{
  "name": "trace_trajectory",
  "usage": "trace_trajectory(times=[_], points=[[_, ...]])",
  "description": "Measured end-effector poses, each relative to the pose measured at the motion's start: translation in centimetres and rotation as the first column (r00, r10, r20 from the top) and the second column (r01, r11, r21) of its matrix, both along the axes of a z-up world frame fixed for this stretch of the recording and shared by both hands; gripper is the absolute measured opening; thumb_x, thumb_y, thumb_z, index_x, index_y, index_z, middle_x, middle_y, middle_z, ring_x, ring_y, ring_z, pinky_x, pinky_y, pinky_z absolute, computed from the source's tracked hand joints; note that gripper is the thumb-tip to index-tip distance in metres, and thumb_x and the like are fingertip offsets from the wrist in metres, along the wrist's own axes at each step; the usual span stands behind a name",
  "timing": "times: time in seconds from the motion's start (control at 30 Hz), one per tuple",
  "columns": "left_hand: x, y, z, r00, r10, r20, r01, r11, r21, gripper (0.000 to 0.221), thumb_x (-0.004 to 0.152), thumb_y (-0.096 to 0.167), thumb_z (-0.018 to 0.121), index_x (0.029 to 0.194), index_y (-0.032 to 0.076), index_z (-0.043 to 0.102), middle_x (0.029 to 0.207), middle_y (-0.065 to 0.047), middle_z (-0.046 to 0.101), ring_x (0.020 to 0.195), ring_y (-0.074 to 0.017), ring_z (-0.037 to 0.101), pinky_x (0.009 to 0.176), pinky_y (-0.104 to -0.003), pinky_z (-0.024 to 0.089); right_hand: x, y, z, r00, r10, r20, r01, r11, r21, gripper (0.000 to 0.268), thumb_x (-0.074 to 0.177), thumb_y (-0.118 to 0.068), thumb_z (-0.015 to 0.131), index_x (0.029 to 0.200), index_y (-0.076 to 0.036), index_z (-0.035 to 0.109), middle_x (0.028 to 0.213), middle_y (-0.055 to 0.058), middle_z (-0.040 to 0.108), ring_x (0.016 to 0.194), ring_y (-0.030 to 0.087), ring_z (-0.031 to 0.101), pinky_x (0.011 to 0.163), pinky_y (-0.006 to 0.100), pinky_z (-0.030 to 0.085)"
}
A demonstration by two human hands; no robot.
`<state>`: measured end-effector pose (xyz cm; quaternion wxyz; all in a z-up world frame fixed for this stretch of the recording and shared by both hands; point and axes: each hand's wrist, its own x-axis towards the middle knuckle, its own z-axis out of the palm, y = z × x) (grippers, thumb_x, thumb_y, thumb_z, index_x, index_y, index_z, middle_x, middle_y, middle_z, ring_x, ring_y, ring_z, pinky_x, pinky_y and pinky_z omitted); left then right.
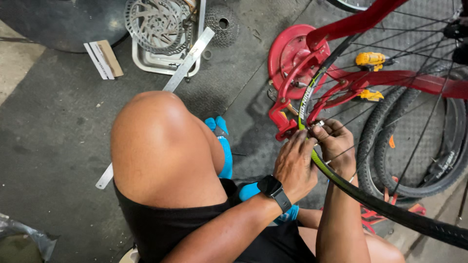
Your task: The person works on a bicycle wheel rim by hand while it is mounted on a stand, threading and tightening individual spokes into the rim and using a small tool on the spoke nipples.
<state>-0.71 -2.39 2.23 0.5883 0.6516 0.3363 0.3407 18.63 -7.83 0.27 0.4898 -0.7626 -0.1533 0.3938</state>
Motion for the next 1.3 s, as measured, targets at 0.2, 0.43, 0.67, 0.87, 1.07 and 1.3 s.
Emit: trace_trajectory(times=[0.2,0.43,0.67,0.87,1.07,1.3], points=[[0.0,0.4,0.2,0.997,0.066,0.025,-0.066,0.998,-0.003,0.045,0.081,0.01,0.072,0.122,0.003,0.055,0.14,-0.018,0.059,0.132,-0.0392,0.052,0.109,-0.053,0.039,-0.7,1.8,-2.2,0.98,-0.044,0.194,0.085,0.975,-0.205,0.031,0.087,-0.03,0.084,0.089,-0.003,0.069,0.077,0.0,0.066,0.063,0.01,0.053,0.056,0.03,0.039],[0.0,1.9,0.2,0.999,0.003,-0.038,-0.003,1.0,0.005,0.049,0.075,0.012,0.074,0.119,0.005,0.056,0.119,-0.011,0.068,0.115,-0.0367,0.055,0.101,-0.052,0.041,1.3,0.7,0.7,0.973,0.207,0.106,-0.184,0.964,-0.192,0.034,0.092,-0.017,0.075,0.122,-0.002,0.065,0.097,0.005,0.07,0.082,0.012,0.065,0.072,0.028,0.052],[0.2,1.3,0.1,0.998,0.068,0.01,-0.069,0.997,0.044,0.051,0.071,0.014,0.076,0.116,0.004,0.053,0.125,-0.018,0.063,0.116,-0.0398,0.054,0.103,-0.052,0.041,0.7,0.9,3.3,0.956,0.261,-0.136,-0.267,0.963,-0.026,0.042,0.093,-0.001,0.066,0.135,0.002,0.061,0.118,0.009,0.072,0.105,0.016,0.069,0.094,0.031,0.054],[0.2,1.9,-0.6,0.998,0.042,0.052,-0.041,0.999,-0.016,0.06,0.07,0.013,0.078,0.124,0.003,0.052,0.128,-0.017,0.063,0.116,-0.0384,0.056,0.104,-0.05,0.04,2.6,0.6,2.4,0.93,0.368,-0.003,-0.367,0.927,-0.083,0.035,0.092,0.005,0.068,0.127,0.002,0.062,0.112,0.009,0.072,0.101,0.016,0.068,0.091,0.03,0.054],[0.1,1.9,-0.7,1.0,0.005,0.008,-0.005,0.997,-0.073,0.064,0.07,0.014,0.076,0.129,0.005,0.053,0.123,-0.014,0.064,0.117,-0.037,0.057,0.104,-0.049,0.041,4.5,-0.1,0.3,0.908,0.382,0.172,-0.343,0.914,-0.215,0.028,0.089,0.006,0.072,0.117,0.005,0.067,0.099,0.01,0.073,0.089,0.015,0.068,0.083,0.03,0.056],[0.4,2.0,-0.6,0.999,0.049,-0.019,-0.048,0.998,0.046,0.079,0.065,0.016,0.077,0.138,-0.001,0.051,0.126,-0.018,0.061,0.119,-0.0369,0.053,0.102,-0.049,0.041,3.8,-1.3,-0.3,0.939,0.324,0.118,-0.318,0.946,-0.066,0.026,0.091,0.007,0.071,0.116,0.004,0.068,0.098,0.009,0.074,0.088,0.015,0.071,0.082,0.029,0.058]])
